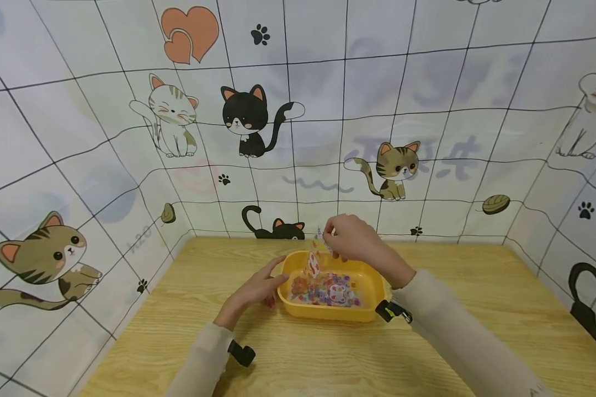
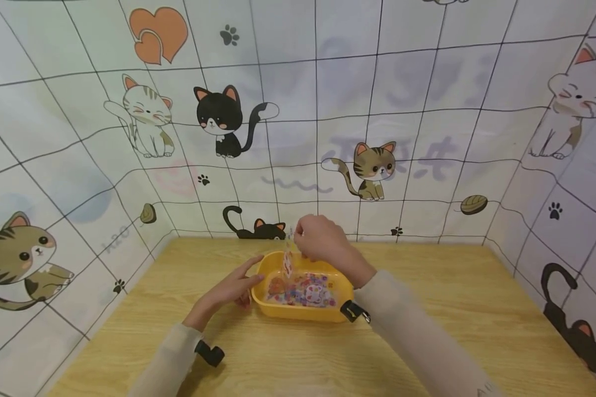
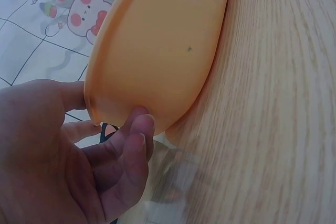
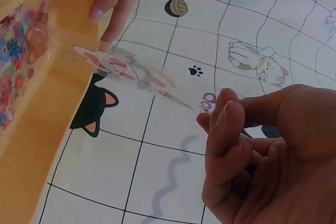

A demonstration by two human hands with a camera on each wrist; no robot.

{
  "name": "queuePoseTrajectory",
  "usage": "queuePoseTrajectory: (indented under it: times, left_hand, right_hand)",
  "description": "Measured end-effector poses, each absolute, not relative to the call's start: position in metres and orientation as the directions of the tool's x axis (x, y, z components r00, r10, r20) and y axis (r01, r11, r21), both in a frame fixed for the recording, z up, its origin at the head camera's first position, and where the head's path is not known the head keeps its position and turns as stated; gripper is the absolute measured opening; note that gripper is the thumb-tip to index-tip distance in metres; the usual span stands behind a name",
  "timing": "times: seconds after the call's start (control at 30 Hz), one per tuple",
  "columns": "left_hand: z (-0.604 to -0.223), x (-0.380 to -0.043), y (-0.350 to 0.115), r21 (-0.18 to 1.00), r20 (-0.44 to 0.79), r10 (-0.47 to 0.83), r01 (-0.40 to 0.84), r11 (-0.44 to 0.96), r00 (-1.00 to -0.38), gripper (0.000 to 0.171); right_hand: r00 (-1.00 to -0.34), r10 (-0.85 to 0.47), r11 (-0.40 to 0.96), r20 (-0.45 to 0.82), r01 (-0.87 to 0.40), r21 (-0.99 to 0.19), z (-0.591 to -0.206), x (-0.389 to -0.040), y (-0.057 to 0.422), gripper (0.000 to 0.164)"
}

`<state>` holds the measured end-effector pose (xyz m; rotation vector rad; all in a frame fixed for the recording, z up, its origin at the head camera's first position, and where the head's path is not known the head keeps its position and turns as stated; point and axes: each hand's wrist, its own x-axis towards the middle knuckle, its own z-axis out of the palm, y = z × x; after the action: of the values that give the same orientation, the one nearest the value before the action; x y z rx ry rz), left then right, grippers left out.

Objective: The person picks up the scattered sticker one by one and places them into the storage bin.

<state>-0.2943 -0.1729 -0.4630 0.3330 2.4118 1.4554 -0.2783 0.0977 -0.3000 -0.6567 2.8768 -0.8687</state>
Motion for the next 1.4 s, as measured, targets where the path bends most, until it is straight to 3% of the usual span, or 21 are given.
queuePoseTrajectory:
  times: [0.53,0.87,1.07,1.4]
  left_hand:
    - [-0.466,-0.296,-0.173,0.886,-0.144,0.361,0.042,0.461,-0.922,0.069]
    - [-0.464,-0.296,-0.174,0.881,-0.143,0.355,0.045,0.471,-0.924,0.070]
    - [-0.462,-0.296,-0.175,0.883,-0.140,0.356,0.046,0.467,-0.924,0.070]
    - [-0.463,-0.294,-0.175,0.880,-0.135,0.358,0.055,0.472,-0.924,0.070]
  right_hand:
    - [-0.898,-0.436,0.705,-0.052,-0.305,-0.640,-0.317,-0.299,0.085,0.022]
    - [-0.896,-0.412,0.742,-0.165,-0.224,-0.632,-0.334,-0.310,0.097,0.032]
    - [-0.883,-0.396,0.765,-0.251,-0.166,-0.622,-0.344,-0.311,0.099,0.013]
    - [-0.897,-0.368,0.780,-0.246,-0.153,-0.607,-0.356,-0.311,0.100,0.040]
